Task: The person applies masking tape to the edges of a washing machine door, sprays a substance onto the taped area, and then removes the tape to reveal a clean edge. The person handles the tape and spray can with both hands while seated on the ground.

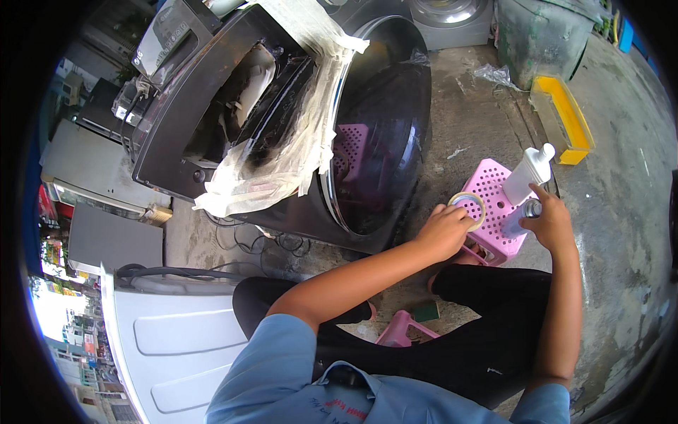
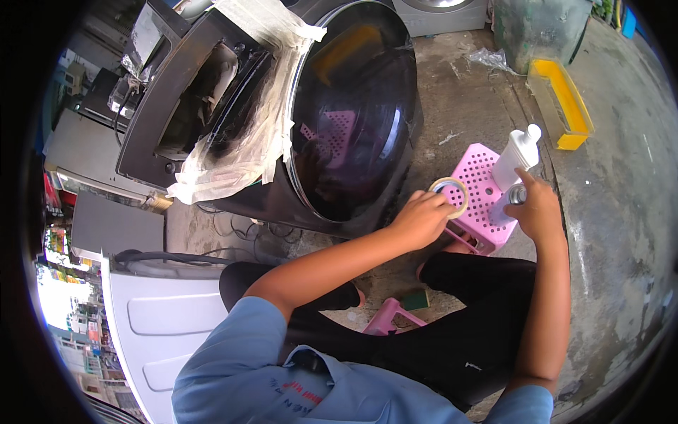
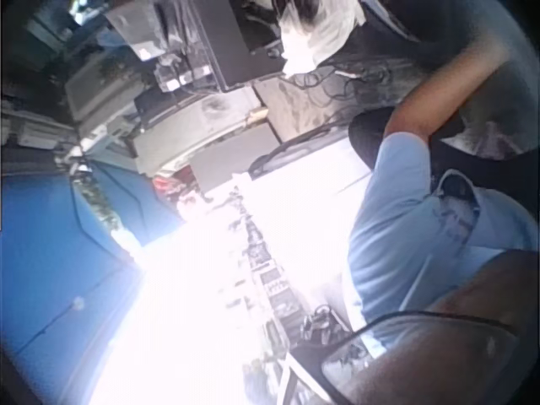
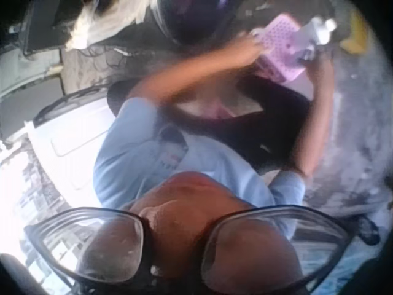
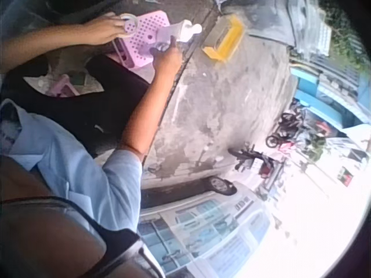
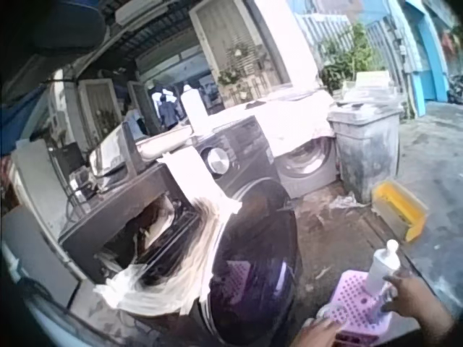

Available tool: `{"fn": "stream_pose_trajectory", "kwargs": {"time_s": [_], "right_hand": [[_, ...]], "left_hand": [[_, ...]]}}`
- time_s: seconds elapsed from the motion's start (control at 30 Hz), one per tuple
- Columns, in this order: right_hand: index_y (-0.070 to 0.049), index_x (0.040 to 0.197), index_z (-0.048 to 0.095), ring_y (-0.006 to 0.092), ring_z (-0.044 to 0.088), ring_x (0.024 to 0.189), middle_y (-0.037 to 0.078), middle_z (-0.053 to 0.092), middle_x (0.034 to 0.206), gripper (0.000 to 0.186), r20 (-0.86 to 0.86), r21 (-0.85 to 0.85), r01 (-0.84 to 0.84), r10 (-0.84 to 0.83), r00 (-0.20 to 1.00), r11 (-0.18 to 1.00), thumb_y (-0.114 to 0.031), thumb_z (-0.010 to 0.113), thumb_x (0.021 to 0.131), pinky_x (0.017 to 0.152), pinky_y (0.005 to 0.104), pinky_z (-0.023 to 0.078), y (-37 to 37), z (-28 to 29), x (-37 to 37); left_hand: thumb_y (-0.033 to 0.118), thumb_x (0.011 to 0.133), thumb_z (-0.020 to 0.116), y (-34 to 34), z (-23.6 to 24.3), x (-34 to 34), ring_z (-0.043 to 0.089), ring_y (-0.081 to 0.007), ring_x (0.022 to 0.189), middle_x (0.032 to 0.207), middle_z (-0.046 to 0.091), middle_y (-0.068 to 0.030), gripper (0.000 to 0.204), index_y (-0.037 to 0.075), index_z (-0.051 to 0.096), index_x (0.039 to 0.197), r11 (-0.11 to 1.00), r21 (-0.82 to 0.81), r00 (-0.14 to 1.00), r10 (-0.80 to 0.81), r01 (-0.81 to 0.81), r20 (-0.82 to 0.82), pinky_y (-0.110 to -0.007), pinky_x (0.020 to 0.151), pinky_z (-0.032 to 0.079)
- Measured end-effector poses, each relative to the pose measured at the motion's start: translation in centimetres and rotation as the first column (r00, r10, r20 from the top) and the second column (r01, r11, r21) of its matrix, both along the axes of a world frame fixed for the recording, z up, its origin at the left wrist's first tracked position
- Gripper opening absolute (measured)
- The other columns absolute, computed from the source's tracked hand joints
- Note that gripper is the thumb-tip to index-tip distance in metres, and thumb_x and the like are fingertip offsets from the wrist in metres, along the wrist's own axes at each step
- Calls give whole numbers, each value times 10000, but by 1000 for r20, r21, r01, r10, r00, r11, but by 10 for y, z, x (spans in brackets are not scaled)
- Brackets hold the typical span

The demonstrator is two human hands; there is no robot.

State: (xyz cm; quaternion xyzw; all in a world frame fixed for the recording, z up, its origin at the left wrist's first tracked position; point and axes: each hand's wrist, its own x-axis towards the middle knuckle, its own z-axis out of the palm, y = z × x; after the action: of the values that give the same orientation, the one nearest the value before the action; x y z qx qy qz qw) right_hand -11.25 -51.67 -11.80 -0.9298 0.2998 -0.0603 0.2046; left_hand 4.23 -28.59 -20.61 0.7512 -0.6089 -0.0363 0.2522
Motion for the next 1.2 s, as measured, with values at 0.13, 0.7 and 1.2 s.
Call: {"fn": "stream_pose_trajectory", "kwargs": {"time_s": [0.13, 0.7, 1.2], "right_hand": [[-48, 1383, 656, 412, 681, 1026, 230, 698, 1127, 813, 26, 41, 24, -25, 999, 999, -99, 895, 607, 921, 473, 543, -21, -10, -18], [-88, 1280, 611, 422, 670, 1112, 204, 665, 1207, 708, 11, 59, -48, 47, 999, 997, -57, 883, 627, 939, 492, 551, -14, -24, 3], [-53, 1272, 620, 437, 681, 1092, 231, 709, 1163, 715, 73, 89, -45, 38, 997, 995, -91, 923, 626, 925, 474, 545, -25, -36, 7]], "left_hand": [[91, 876, 602, -54, -46, -8, 596, -272, 1114, 1068, 656, -86, 237, 68, 736, 1070, 999, -30, 993, 33, -29, 117, -427, 948, 413], [89, 896, 566, -61, -90, 7, 583, -254, 1170, 1081, 678, -72, 236, 82, 752, 1042, 993, 37, 989, 106, -110, 104, -438, 1015, 399], [118, 939, 526, -58, -93, 2, 518, -292, 1346, 1192, 668, -92, 321, 58, 702, 1201, 988, 56, 990, 140, -141, 13, -605, 1216, 275]]}}
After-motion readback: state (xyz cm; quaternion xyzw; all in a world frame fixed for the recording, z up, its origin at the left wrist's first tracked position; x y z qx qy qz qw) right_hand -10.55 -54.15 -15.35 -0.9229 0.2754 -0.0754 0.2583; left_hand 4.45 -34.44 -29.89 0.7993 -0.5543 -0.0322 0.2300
